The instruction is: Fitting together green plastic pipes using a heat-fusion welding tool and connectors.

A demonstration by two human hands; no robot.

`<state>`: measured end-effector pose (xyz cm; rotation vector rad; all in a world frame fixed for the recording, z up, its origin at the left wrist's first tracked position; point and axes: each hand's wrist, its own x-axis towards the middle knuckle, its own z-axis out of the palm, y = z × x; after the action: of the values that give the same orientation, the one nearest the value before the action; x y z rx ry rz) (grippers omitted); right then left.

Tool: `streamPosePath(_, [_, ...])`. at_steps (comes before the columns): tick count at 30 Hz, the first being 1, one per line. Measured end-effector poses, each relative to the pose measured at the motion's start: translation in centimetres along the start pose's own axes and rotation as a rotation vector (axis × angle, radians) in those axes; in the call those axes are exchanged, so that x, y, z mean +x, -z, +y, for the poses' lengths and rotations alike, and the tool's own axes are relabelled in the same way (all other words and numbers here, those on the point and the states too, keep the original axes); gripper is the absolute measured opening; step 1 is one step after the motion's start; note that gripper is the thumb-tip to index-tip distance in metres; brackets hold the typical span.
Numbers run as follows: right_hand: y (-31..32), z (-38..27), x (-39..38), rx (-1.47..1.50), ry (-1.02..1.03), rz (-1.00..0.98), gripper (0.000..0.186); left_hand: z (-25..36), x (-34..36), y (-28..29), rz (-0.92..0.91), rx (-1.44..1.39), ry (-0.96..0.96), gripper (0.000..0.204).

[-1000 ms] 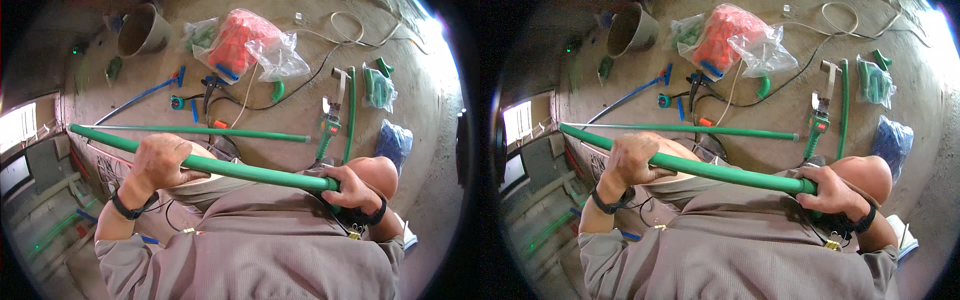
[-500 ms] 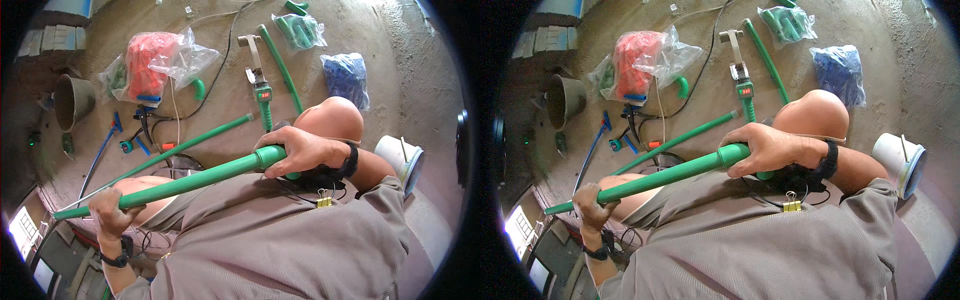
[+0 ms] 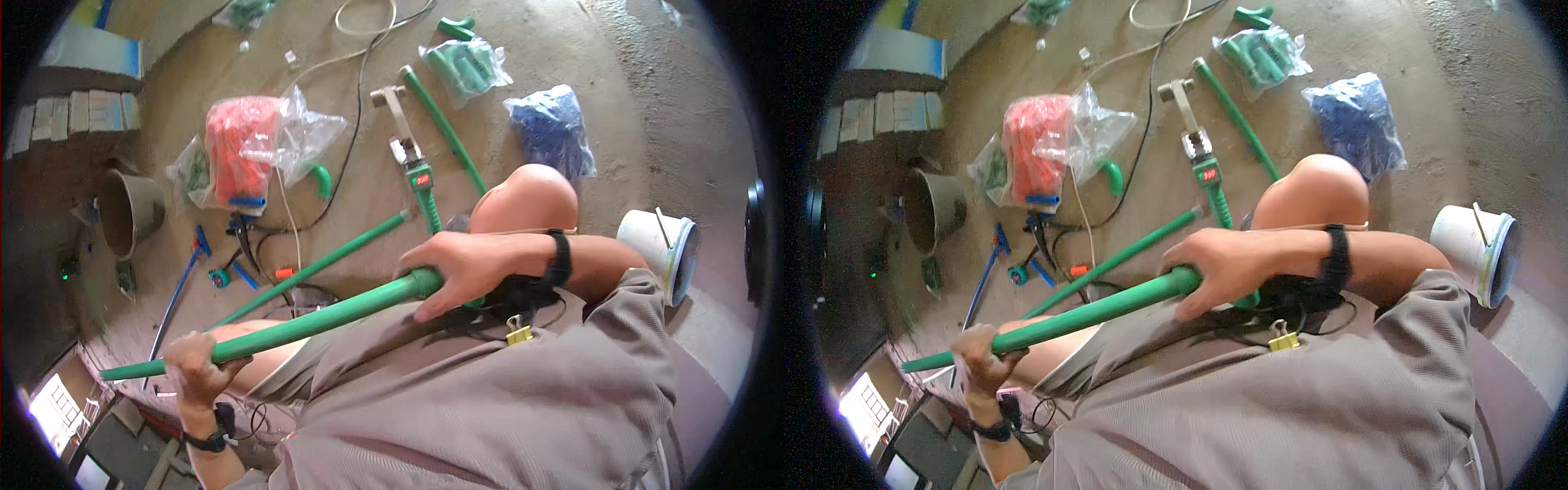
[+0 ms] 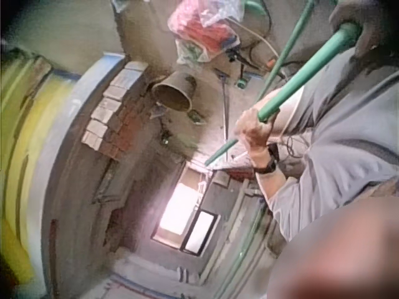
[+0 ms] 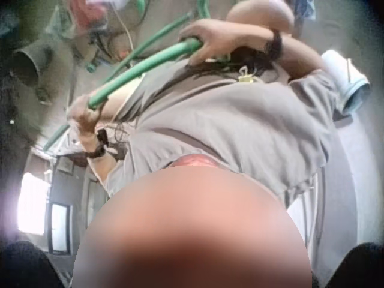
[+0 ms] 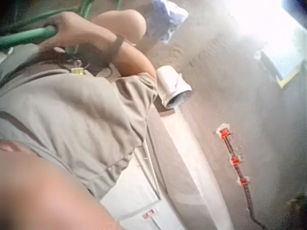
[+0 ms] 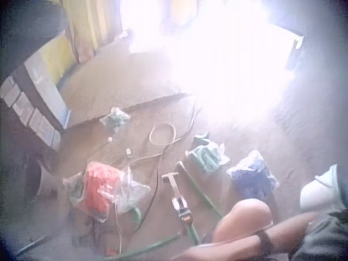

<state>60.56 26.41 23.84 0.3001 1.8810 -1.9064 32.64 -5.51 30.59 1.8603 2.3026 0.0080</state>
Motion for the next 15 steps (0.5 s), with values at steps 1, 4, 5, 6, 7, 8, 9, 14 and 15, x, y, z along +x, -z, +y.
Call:
streamPosePath(1, [0.1,-0.9,1.0,-0.168,0.081,-0.073,0.039,-0.3,0.8,1.6,-0.077,0.118,-0.011,0.065])
streamPosePath(4, [0.4,-5.5,5.6,-0.469,0.058,-0.177,0.038,-1.9,4.3,4.6,0.149,0.371,-0.065,0.065])
streamPosePath(5, [0.9,-4.6,8.1,-0.499,0.241,-0.028,0.037,-2.2,6.9,5.6,0.352,0.430,-0.220,0.058])
streamPosePath(6, [2.3,-3.4,9.7,-0.531,0.427,0.121,0.036,-0.8,9.5,6.7,0.526,0.511,-0.224,0.054])
streamPosePath(7, [4.7,-4.1,9.9,-0.522,0.382,0.245,0.034,-1.4,10.9,7.5,0.640,0.530,-0.187,0.051])
streamPosePath(8, [7.5,-5.2,9.7,-0.508,0.325,0.373,0.032,-1.6,12.6,7.6,0.766,0.499,-0.164,0.050])
streamPosePath(9, [10.7,-5.7,8.4,-0.604,0.263,0.483,0.032,-2.3,12.9,6.9,0.753,0.315,-0.071,0.045])
streamPosePath(14, [24.1,2.4,-0.4,-0.372,-0.082,0.680,0.031,-6.9,12.9,-0.5,0.060,-0.249,0.376,0.031])
streamPosePath(15, [25.5,5.3,-2.1,-0.415,-0.136,0.695,0.028,-8.9,12.4,-3.9,-0.079,-0.311,0.372,0.030])
